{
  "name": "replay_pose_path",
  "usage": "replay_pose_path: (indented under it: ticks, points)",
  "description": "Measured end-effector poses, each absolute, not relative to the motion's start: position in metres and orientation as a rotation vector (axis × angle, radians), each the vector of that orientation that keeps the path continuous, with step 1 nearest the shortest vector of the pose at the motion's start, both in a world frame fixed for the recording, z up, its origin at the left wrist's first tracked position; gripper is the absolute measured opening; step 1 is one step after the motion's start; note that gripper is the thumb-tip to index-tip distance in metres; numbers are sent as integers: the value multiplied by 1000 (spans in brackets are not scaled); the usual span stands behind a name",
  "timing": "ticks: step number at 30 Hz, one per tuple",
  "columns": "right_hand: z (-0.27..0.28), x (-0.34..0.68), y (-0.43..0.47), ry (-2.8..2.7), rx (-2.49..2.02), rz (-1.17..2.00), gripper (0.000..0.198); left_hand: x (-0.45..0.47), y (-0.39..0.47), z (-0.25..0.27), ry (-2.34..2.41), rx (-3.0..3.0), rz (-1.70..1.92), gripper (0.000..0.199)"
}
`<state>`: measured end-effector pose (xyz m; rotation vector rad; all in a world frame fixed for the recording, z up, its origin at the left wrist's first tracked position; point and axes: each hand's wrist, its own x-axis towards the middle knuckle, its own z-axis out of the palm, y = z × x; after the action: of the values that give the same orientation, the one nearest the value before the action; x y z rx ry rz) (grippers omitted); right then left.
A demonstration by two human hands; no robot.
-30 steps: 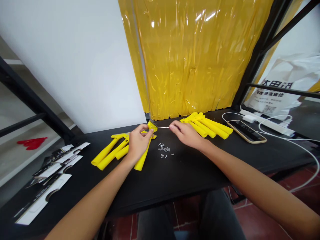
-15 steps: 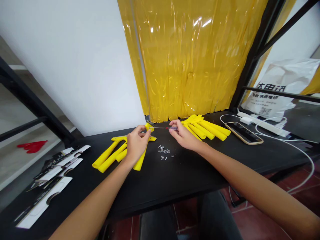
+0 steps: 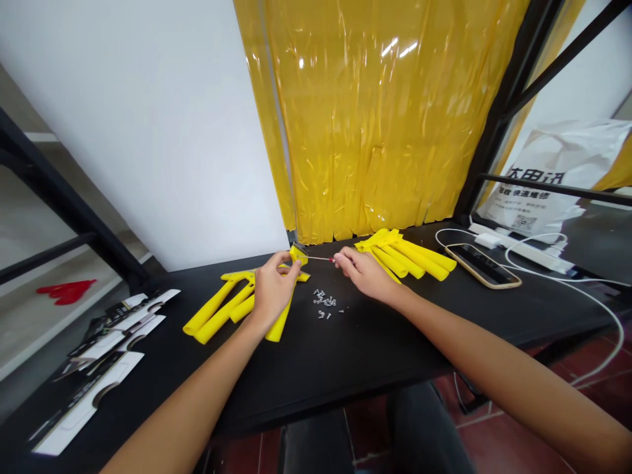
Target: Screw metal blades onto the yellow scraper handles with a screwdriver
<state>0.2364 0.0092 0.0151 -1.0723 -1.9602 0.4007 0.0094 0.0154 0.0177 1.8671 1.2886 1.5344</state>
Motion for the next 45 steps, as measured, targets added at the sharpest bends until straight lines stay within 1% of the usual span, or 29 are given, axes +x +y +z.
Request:
replay_pose_path:
  ticks: [2, 3, 6, 9, 11, 12, 15, 17, 19, 22, 23, 26, 27, 28, 31, 36, 41, 45]
  points:
    - [15, 238, 12, -1925, -1107, 411, 42, 11, 13, 19, 1276, 1901, 1518, 12]
    - [14, 239, 13, -1901, -1104, 411, 41, 11, 12, 19, 1276, 1916, 1516, 12]
    - [13, 238, 14, -1839, -1071, 443, 26, 11, 13, 19, 1270, 1955, 1505, 12]
    - [12, 237, 12, -1827, -1056, 493, 24, 10, 16, 16, 1269, 1966, 1493, 15]
    - [13, 236, 11, -1863, -1032, 461, 20, 9, 18, 14, 1274, 1956, 1516, 20]
    - [14, 236, 11, -1887, -1028, 441, 20, 9, 19, 13, 1278, 1953, 1533, 24]
    - [14, 236, 12, -1940, -1057, 426, 34, 8, 20, 11, 1298, 1953, 1555, 38]
    - [12, 235, 12, -1957, -1062, 463, 33, 8, 20, 11, 1302, 1955, 1546, 41]
    - [10, 234, 11, -1959, -1043, 488, 24, 8, 20, 12, 1289, 1952, 1539, 41]
    - [11, 233, 9, -1957, -1039, 445, 21, 7, 19, 13, 1282, 1945, 1535, 39]
    - [13, 234, 8, -1967, -1052, 414, 22, 8, 19, 13, 1285, 1948, 1532, 39]
    - [17, 235, 8, -1995, -1085, 374, 38, 9, 17, 14, 1311, 1966, 1532, 40]
    - [18, 236, 8, -1987, -1091, 378, 40, 10, 16, 14, 1319, 1975, 1525, 39]
    - [18, 236, 8, -1969, -1093, 390, 39, 10, 16, 15, 1326, 1985, 1515, 39]
    - [17, 236, 8, -1897, -1100, 425, 23, 10, 15, 14, 1340, 2011, 1488, 37]
    - [18, 236, 6, -1902, -1035, 439, 18, 8, 18, 11, 1349, 1970, 1506, 35]
    - [19, 238, 8, -1910, -1082, 395, 26, 9, 20, 9, 1321, 1981, 1510, 31]
    - [15, 236, 8, -1971, -1076, 357, 21, 8, 22, 8, 1347, 1980, 1524, 27]
